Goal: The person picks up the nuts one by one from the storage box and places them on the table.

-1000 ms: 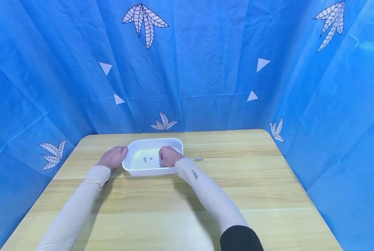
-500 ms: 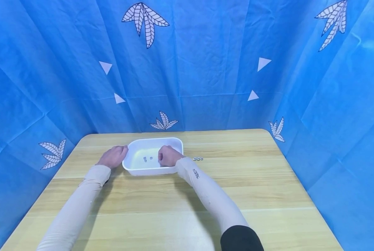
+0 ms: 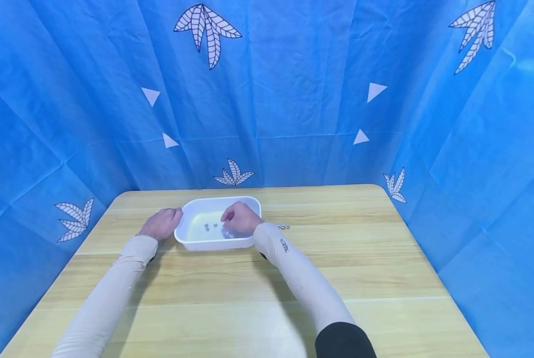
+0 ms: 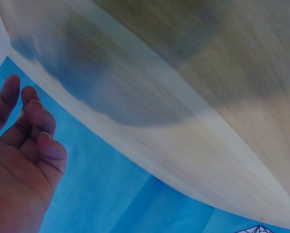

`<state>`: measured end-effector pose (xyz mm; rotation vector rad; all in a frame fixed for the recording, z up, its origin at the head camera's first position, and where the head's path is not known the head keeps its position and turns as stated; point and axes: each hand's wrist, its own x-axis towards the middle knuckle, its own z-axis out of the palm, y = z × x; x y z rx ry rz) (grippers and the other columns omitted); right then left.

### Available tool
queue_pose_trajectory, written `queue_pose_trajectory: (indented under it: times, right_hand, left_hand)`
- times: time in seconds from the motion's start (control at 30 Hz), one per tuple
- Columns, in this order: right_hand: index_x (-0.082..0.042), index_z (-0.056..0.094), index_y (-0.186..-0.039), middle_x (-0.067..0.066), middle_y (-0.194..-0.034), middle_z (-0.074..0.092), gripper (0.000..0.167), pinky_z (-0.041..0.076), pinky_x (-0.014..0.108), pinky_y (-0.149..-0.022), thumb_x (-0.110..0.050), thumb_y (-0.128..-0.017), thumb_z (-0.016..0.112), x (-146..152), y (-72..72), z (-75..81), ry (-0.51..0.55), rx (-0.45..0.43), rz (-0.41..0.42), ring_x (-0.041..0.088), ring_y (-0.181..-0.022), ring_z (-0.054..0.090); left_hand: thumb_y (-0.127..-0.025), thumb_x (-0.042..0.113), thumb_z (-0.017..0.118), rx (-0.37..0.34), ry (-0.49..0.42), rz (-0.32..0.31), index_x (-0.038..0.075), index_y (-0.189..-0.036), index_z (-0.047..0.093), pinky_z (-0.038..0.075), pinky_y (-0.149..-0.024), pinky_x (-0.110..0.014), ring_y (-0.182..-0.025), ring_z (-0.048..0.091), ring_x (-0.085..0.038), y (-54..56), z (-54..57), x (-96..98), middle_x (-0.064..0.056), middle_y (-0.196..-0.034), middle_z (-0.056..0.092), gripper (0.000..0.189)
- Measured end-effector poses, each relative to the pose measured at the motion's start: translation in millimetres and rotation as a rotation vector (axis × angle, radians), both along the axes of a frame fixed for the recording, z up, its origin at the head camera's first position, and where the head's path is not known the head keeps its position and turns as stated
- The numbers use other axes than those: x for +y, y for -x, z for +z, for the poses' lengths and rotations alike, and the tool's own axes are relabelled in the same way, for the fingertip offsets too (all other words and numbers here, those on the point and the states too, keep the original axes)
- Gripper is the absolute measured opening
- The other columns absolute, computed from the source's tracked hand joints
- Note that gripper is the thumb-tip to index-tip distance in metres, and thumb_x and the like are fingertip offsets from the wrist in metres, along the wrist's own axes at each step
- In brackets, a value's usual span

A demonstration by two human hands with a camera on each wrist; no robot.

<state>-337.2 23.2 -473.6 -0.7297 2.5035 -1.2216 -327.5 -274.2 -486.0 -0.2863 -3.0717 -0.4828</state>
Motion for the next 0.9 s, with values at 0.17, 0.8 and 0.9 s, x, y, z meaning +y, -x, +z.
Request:
queue_pose_trajectory:
  times: [0.17,0.8,0.9]
  right_hand:
    - [-0.002,0.078,-0.105,0.008,-0.102,0.079,0.017,0.057,0.027,-0.092,-0.004,-0.088,0.078,0.0,2.1,-1.8,0.050,-0.001,-0.010,0.014,-0.093,0.071]
    - [-0.004,0.077,-0.107,0.010,-0.111,0.077,0.016,0.054,0.036,-0.103,-0.005,-0.093,0.070,-7.7,1.1,0.7,-0.290,0.139,0.048,0.022,-0.108,0.069]
    - [-0.001,0.075,-0.110,0.012,-0.114,0.076,0.019,0.054,0.037,-0.104,-0.001,-0.093,0.068,-5.9,2.1,5.4,-0.308,0.157,-0.011,0.025,-0.110,0.068]
  left_hand:
    - [-0.110,0.040,0.010,-0.010,-0.001,-0.002,-0.002,-0.117,0.070,0.051,-0.100,-0.063,-0.121,0.064,-0.050,-1.3,-1.2,-1.8,-0.028,-0.128,0.068,0.073]
    - [-0.110,0.039,0.014,-0.019,-0.007,0.008,0.000,-0.116,0.070,0.051,-0.101,-0.062,-0.122,0.064,-0.048,4.1,1.5,-2.5,-0.026,-0.128,0.069,0.068]
    - [-0.110,0.038,0.016,-0.025,-0.002,0.012,0.000,-0.118,0.070,0.050,-0.102,-0.062,-0.122,0.063,-0.048,4.3,1.2,-1.9,-0.026,-0.129,0.068,0.067]
